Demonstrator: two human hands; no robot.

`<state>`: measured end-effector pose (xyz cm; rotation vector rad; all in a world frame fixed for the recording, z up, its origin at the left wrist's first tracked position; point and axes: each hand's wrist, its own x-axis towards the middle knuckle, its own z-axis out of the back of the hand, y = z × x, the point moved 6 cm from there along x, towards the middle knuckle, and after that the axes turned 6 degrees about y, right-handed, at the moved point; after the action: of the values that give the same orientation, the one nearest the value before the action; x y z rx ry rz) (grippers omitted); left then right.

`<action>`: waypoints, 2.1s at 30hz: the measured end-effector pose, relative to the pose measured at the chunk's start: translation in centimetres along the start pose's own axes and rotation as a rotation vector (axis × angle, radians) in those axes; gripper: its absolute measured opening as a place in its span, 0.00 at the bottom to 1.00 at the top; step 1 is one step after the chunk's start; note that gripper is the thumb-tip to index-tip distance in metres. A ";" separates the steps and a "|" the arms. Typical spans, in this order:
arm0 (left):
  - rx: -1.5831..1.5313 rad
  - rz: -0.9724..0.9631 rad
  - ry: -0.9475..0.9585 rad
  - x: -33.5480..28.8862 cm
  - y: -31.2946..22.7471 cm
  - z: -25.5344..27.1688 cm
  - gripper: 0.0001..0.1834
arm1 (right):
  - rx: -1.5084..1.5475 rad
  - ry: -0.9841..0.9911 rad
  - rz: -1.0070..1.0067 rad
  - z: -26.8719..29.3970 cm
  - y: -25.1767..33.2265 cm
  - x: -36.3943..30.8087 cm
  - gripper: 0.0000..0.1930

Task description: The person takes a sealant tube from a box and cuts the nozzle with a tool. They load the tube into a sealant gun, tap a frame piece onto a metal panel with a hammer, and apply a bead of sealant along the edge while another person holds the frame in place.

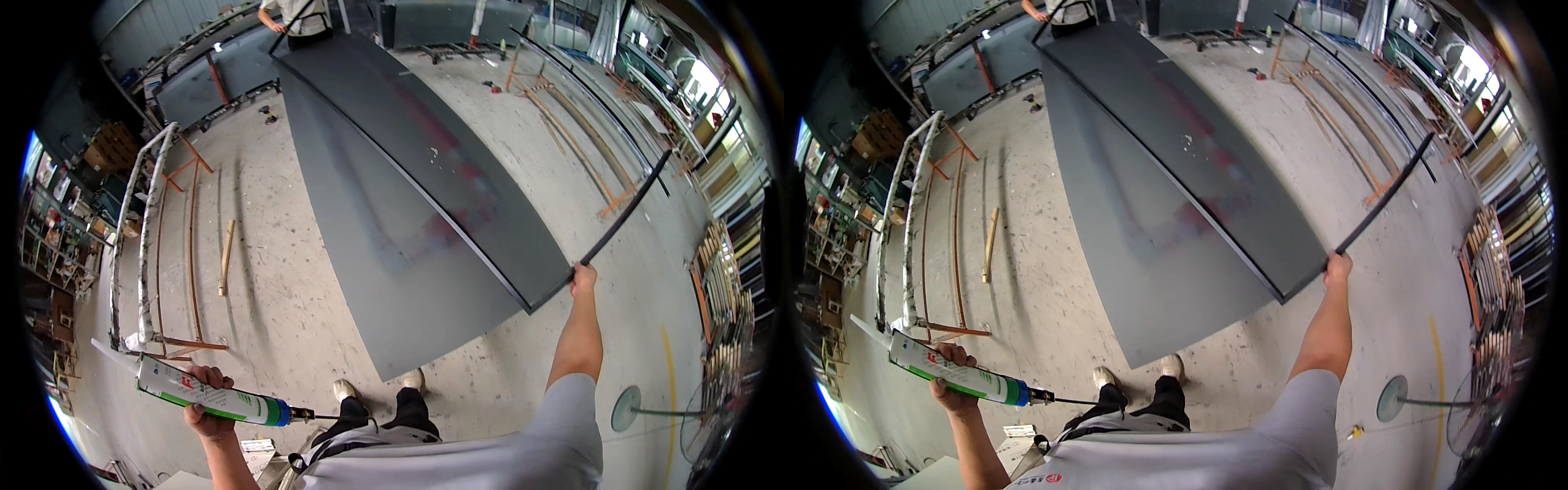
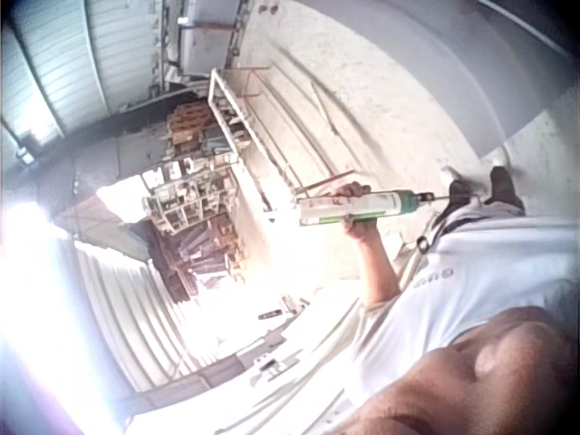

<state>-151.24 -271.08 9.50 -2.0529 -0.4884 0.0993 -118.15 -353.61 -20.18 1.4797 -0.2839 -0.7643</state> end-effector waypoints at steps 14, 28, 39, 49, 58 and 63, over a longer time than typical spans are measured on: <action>-0.131 -0.090 0.127 0.9 -0.4 4.0 0.31 | 0.008 0.002 0.405 2.1 11.8 -20.2 0.08; -0.229 -0.117 0.178 1.1 -0.8 9.2 0.32 | -0.123 0.038 0.985 -5.7 25.1 -46.2 0.12; -0.305 -0.179 0.046 -0.1 -1.4 16.8 0.33 | -0.173 0.133 0.962 -12.4 21.3 -52.6 0.14; -0.342 -0.215 0.007 -1.3 -2.0 19.8 0.32 | -0.133 0.192 0.914 -16.8 18.5 -50.3 0.12; -0.297 -0.240 -0.121 -1.7 -2.4 19.0 0.31 | -0.042 0.166 0.786 -16.8 19.1 -45.1 0.09; -0.282 -0.240 -0.141 -2.0 -2.2 19.1 0.33 | -0.051 0.099 0.743 -15.0 22.7 -41.5 0.13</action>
<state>-158.79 -255.27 1.29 -2.2525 -0.8748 0.0317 -133.22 -318.37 11.33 1.2258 -0.6831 -0.0980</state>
